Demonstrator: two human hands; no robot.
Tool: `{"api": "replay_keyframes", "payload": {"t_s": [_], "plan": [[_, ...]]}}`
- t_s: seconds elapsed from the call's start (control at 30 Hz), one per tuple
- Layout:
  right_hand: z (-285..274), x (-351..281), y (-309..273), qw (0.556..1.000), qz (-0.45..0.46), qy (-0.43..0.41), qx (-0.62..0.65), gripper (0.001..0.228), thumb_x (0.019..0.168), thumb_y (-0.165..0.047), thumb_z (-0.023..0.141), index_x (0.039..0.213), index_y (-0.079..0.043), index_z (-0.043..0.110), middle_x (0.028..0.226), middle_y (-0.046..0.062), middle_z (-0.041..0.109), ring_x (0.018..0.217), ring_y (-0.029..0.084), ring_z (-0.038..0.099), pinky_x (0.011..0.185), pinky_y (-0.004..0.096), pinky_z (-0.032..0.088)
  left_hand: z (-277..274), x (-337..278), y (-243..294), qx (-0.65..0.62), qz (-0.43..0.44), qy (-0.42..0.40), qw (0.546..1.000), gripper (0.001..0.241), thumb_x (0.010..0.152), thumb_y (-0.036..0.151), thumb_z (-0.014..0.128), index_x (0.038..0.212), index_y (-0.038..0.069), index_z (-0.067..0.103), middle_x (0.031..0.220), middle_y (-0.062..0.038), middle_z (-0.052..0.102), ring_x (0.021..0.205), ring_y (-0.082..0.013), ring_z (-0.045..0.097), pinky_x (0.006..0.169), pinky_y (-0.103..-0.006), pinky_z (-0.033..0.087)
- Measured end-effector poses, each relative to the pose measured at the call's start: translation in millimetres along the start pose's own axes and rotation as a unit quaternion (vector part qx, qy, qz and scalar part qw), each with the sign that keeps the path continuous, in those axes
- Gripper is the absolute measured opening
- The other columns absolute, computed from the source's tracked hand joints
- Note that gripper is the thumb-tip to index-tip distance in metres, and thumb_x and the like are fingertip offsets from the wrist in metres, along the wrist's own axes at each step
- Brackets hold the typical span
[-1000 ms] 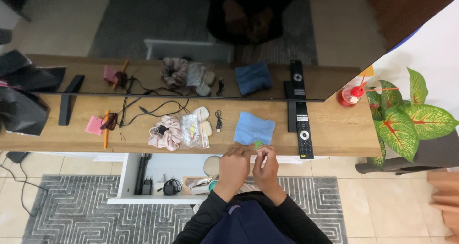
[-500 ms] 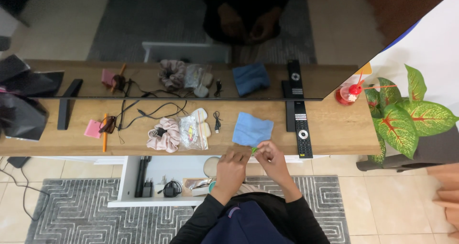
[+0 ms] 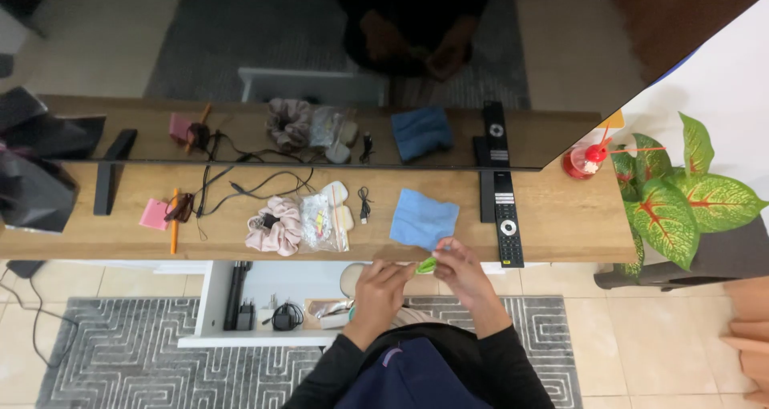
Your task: The person cleans a pair of glasses with a blue cloth and places them into a round case. They then pick up a green cable, wipe it with the cloth, and coil it by hand before placing it into an open drawer.
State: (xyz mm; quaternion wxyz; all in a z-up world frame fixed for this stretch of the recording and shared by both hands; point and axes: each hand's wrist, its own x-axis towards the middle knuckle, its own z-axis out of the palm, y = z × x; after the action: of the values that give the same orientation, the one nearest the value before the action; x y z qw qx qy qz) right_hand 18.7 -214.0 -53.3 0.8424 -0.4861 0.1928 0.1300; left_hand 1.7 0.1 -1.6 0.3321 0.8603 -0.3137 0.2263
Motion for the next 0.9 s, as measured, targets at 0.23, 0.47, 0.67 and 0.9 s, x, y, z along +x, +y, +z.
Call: {"api": "replay_keyframes", "payload": {"t_s": [0.23, 0.47, 0.67, 0.9], "plan": [[11.2, 0.3, 11.4, 0.97, 0.063, -0.122, 0.202, 0.014, 0.094, -0.004, 0.068, 0.103, -0.009, 0.058, 0.077, -0.002, 0.055, 0.066, 0.01, 0.05, 0.063, 0.026, 0.043, 59.3, -33.4, -22.0, -0.325, -0.265, 0.058, 0.906, 0.015, 0.104, 0.01, 0.065, 0.111, 0.007, 0.078, 0.086, -0.002, 0.074, 0.078, -0.0128, 0.062, 0.072, -0.0308, 0.049], [60.0, -33.6, -5.1, 0.903, -0.345, 0.021, -0.254, 0.02, 0.088, 0.003, 0.076, 0.1, -0.007, 0.063, 0.092, 0.003, 0.069, 0.074, 0.01, 0.058, 0.063, 0.025, 0.047, 68.2, -18.6, -23.9, -0.524, -0.498, 0.046, 0.689, 0.028, 0.095, 0.018, 0.071, 0.12, 0.006, 0.075, 0.076, 0.004, 0.064, 0.064, -0.0033, 0.049, 0.054, -0.0215, 0.037], [61.7, -38.4, -17.9, 0.738, -0.512, 0.129, -0.421, 0.022, 0.082, 0.007, 0.077, 0.097, -0.006, 0.065, 0.09, 0.007, 0.069, 0.069, 0.015, 0.056, 0.06, 0.027, 0.047, 21.0, 3.9, -9.3, -0.317, -0.326, 0.023, 0.89, 0.019, 0.09, 0.012, 0.076, 0.108, 0.006, 0.076, 0.087, -0.004, 0.071, 0.074, -0.0159, 0.065, 0.064, -0.0303, 0.05], [25.5, -5.8, 7.2, 0.834, -0.361, 0.2, -0.365, 0.021, 0.081, 0.007, 0.076, 0.095, -0.004, 0.066, 0.075, 0.003, 0.065, 0.061, 0.011, 0.054, 0.058, 0.028, 0.045, -19.4, 18.8, 1.0, -0.119, -0.142, -0.096, 0.978, 0.015, 0.087, 0.009, 0.072, 0.101, 0.011, 0.078, 0.088, -0.007, 0.065, 0.08, -0.0305, 0.067, 0.069, -0.0426, 0.052]]}}
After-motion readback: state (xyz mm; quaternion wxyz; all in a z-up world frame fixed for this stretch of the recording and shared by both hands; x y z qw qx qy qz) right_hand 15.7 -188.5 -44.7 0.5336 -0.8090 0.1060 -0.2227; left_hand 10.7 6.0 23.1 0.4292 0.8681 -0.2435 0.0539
